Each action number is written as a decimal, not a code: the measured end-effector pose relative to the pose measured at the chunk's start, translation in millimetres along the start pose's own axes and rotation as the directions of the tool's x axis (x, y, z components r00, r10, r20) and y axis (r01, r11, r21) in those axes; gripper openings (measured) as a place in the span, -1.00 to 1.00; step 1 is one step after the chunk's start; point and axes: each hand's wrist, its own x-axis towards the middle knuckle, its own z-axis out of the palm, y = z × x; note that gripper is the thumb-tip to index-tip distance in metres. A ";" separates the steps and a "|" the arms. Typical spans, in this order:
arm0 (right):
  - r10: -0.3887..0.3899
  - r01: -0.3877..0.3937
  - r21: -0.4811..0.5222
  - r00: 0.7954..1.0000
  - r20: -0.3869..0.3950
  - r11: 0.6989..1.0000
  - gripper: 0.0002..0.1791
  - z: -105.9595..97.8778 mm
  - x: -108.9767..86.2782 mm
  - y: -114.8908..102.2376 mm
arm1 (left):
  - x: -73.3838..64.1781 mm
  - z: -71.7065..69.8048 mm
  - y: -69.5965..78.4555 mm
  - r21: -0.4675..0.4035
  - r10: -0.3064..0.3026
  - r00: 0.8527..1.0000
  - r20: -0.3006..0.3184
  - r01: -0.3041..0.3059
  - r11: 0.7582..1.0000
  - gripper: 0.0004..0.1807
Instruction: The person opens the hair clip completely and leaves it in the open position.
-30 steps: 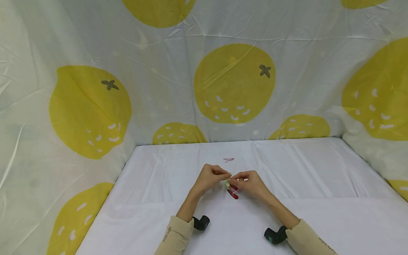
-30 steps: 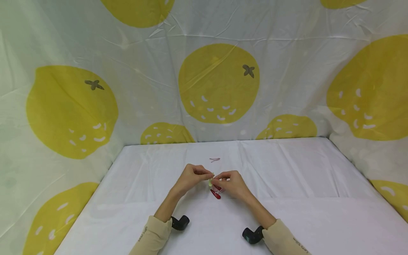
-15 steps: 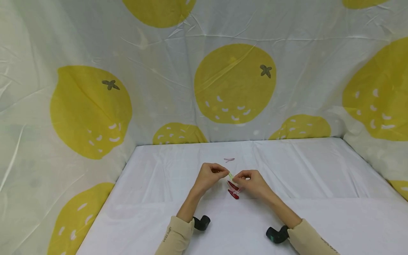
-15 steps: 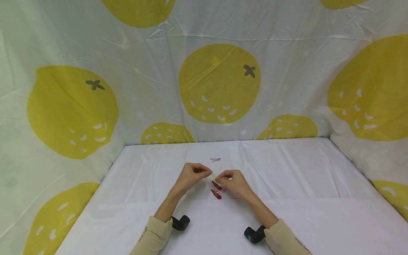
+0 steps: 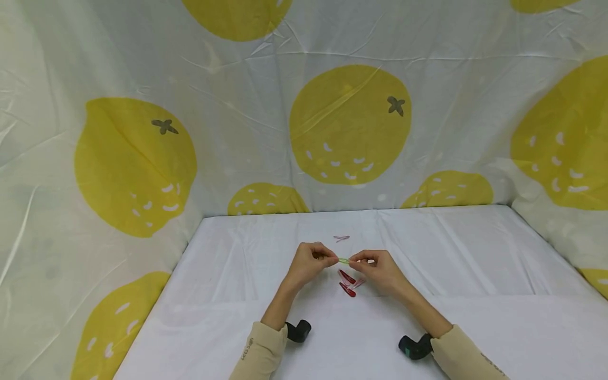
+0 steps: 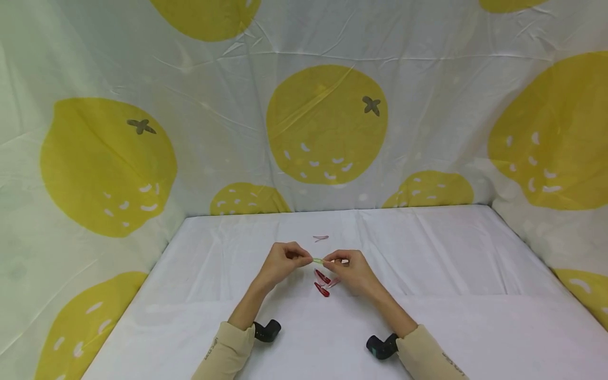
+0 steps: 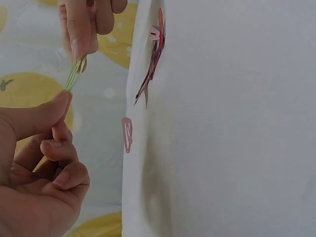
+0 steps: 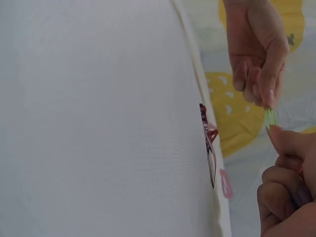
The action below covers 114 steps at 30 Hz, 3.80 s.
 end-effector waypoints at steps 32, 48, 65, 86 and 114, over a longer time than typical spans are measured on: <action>-0.107 0.091 -0.124 0.986 -0.131 0.988 -0.91 -4.5 2.5 2.9 | 3.3 -0.1 -7.4 0.088 0.069 0.997 0.043 -0.072 0.994 -0.90; -0.176 0.128 -0.213 0.959 -0.223 0.969 -0.89 -5.0 2.6 4.6 | 7.0 4.3 -15.2 0.132 0.116 0.993 0.003 -0.115 0.984 -0.89; -0.073 0.029 -0.213 0.977 -0.201 0.977 -0.95 1.1 11.6 6.4 | 12.3 8.5 -11.6 0.260 0.077 0.993 -0.090 -0.051 0.964 -0.92; 0.034 -0.080 -0.215 0.977 -0.212 0.973 -0.92 -5.4 71.3 20.7 | 69.8 15.4 -27.0 0.364 -0.008 0.993 -0.116 0.050 0.930 -0.93; 0.046 -0.091 -0.166 0.966 -0.256 0.982 -0.86 -4.9 76.1 32.7 | 76.4 13.0 -29.2 0.365 -0.101 0.989 -0.106 0.133 0.922 -0.88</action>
